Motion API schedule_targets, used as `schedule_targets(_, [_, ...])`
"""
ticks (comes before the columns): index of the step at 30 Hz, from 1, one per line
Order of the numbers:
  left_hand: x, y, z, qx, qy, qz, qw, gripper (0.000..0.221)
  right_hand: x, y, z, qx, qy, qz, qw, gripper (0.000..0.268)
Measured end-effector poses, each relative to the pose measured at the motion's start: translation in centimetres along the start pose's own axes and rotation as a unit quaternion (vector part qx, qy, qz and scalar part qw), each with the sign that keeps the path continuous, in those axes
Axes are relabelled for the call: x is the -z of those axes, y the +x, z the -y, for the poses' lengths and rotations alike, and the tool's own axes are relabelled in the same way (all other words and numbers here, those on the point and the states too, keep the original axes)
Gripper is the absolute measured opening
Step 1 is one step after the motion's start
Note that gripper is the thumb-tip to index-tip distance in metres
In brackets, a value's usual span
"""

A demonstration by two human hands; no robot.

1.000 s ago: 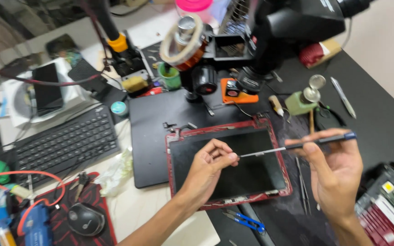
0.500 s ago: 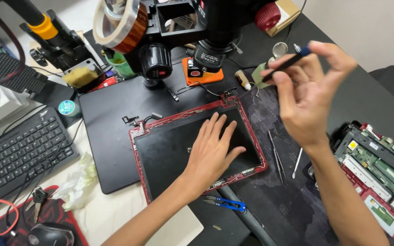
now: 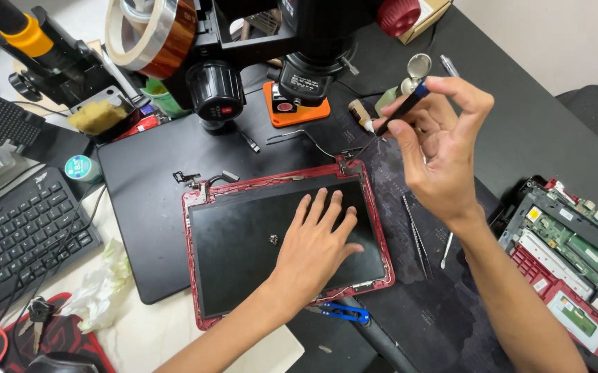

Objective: The person repairs a disassembled laptop at a workbench. They use a screwdriver to unscrew components from the screen bezel and hinge area, manipulate small hinge and bracket parts by hand, reposition the screen assembly, and work on the exposed laptop chassis with a screwdriver.

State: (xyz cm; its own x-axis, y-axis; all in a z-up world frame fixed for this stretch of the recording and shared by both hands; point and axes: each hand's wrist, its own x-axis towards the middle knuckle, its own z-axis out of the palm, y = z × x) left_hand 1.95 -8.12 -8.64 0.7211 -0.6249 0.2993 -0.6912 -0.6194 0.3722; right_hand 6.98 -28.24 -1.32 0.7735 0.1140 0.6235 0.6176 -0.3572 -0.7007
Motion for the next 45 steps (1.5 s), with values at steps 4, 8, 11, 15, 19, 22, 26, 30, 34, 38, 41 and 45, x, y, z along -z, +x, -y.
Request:
schedule_targets(4, [0.3, 0.1, 0.0, -0.003, -0.003, -0.007, 1.000, 0.056, -0.3, -0.5, -1.0, -0.021, 0.030, 0.026, 0.999, 0.050])
schedule_targets(8, [0.3, -0.1, 0.1, -0.005, -0.005, -0.012, 1.000, 0.056, -0.6, -0.4, -1.1, -0.033, 0.031, 0.034, 0.998, 0.049])
schedule_targets(11, [0.2, -0.1, 0.1, -0.006, -0.004, -0.013, 1.000, 0.056, -0.7, -0.5, -1.3, -0.028, 0.021, 0.036, 0.999, 0.049])
schedule_targets(15, [0.2, -0.1, 0.1, -0.001, 0.000, -0.012, 1.000, 0.056, -1.1, -0.5, -1.1, -0.026, 0.060, 0.035, 0.997, 0.048])
schedule_targets(19, [0.0, -0.1, 0.3, -0.002, -0.002, -0.008, 1.000, 0.057, -2.0, 0.2, 0.0, 0.031, -0.048, -0.024, 0.998, 0.059])
schedule_targets(22, [0.2, -0.3, 0.2, 0.000, -0.004, -0.009, 1.000, 0.058, -1.5, -0.1, -0.2, -0.001, -0.004, -0.032, 0.999, 0.047])
schedule_targets(26, [0.2, -0.2, 0.2, -0.002, -0.007, -0.012, 1.000, 0.057, -0.8, -1.1, -1.6, -0.002, 0.051, -0.057, 0.997, 0.043])
schedule_targets(30, [0.2, -0.2, 0.2, -0.003, -0.009, -0.010, 1.000, 0.057, -1.1, -1.2, -1.4, -0.040, 0.038, -0.049, 0.997, 0.034])
schedule_targets(34, [0.3, 0.0, 0.2, -0.003, -0.002, -0.001, 1.000, 0.057, -1.3, -1.1, -1.1, -0.026, 0.025, -0.083, 0.996, 0.036])
schedule_targets(38, [0.3, -0.1, 0.2, -0.005, 0.000, -0.004, 1.000, 0.057, -1.5, -0.6, -0.7, -0.049, 0.044, -0.079, 0.995, 0.027])
schedule_targets(41, [0.3, 0.1, 0.2, -0.003, 0.004, 0.001, 1.000, 0.057, -1.2, -1.1, -1.0, -0.025, -0.008, -0.108, 0.994, 0.041])
schedule_targets(45, [0.1, 0.0, 0.2, -0.004, 0.003, 0.000, 1.000, 0.057, -1.8, -0.6, -0.2, -0.063, 0.041, -0.085, 0.994, 0.034])
